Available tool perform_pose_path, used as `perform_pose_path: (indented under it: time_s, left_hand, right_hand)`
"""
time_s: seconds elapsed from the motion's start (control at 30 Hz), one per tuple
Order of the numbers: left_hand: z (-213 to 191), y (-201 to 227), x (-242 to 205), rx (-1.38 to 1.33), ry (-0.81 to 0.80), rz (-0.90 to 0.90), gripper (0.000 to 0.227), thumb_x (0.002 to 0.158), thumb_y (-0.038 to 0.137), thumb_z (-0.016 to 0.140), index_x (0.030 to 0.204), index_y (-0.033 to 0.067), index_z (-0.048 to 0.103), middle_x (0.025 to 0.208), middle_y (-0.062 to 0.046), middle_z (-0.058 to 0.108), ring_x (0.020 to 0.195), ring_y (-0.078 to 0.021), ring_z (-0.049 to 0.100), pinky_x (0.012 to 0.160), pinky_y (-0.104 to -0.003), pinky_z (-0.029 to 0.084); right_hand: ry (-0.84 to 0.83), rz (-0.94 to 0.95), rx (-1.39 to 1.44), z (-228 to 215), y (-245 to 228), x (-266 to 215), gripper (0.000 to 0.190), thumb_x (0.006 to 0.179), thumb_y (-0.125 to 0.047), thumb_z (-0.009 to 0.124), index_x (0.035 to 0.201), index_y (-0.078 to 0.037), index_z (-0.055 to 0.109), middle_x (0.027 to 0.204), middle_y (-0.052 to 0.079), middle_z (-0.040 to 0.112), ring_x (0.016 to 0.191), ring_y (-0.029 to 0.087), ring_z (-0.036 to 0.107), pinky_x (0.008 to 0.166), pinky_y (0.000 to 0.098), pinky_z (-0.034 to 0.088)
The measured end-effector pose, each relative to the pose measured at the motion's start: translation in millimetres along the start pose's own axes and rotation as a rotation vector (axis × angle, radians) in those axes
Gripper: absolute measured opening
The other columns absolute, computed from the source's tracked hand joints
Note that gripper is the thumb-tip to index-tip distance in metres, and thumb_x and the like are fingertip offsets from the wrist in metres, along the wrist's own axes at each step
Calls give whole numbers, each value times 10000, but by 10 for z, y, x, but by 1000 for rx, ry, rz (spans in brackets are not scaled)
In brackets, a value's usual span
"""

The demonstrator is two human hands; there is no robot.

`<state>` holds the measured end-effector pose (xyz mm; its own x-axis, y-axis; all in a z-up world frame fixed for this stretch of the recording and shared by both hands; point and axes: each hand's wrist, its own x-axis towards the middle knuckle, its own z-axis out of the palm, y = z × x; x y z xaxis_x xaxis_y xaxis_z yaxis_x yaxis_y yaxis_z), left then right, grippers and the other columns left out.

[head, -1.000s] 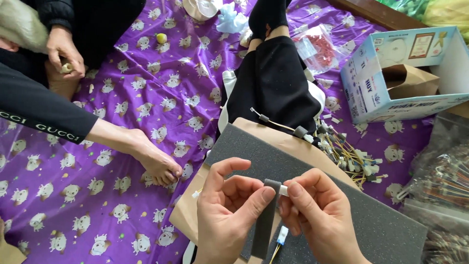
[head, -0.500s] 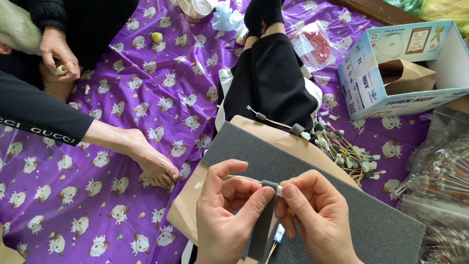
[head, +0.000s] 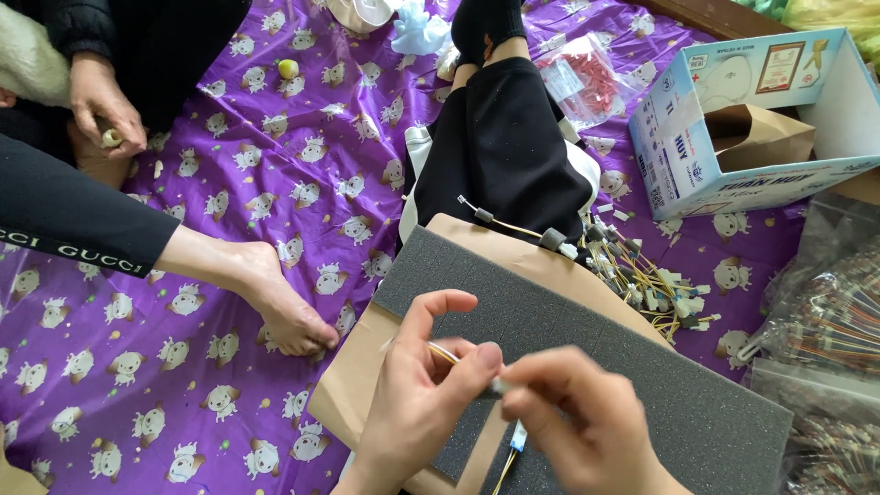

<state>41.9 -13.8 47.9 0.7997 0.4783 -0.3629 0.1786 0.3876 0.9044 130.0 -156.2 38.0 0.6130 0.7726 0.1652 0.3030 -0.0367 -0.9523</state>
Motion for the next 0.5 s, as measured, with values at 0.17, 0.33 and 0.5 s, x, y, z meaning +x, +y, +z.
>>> perform_pose_path:
  time_s: [0.17, 0.33, 0.5]
  left_hand:
    - [3, 2, -111, 376, 22, 265, 655, 669, 92, 767, 1253, 121, 472, 768, -36, 743, 676, -124, 736, 636, -214, 512]
    - [56, -47, -124, 459, 112, 449, 647, 655, 47, 724, 1235, 137, 452, 876, -46, 748, 714, -125, 734, 625, -241, 561]
    - [-1, 49, -103, 762, 135, 406, 863, 648, 280, 761, 1372, 122, 319, 1128, -154, 686, 803, -222, 776, 399, -254, 527]
  right_hand:
    - [139, 498, 564, -80, 69, 51, 139, 880, -41, 552, 941, 66, 616, 649, 109, 582, 537, 128, 508, 452, 236, 389]
    - [68, 562, 603, -45, 55, -11, 140, 839, -19, 583, 914, 83, 645, 676, 139, 607, 559, 158, 537, 479, 264, 432]
    - [141, 456, 503, -80, 56, -19, 157, 811, 9, 606, 932, 94, 661, 748, 166, 679, 597, 174, 634, 523, 252, 516]
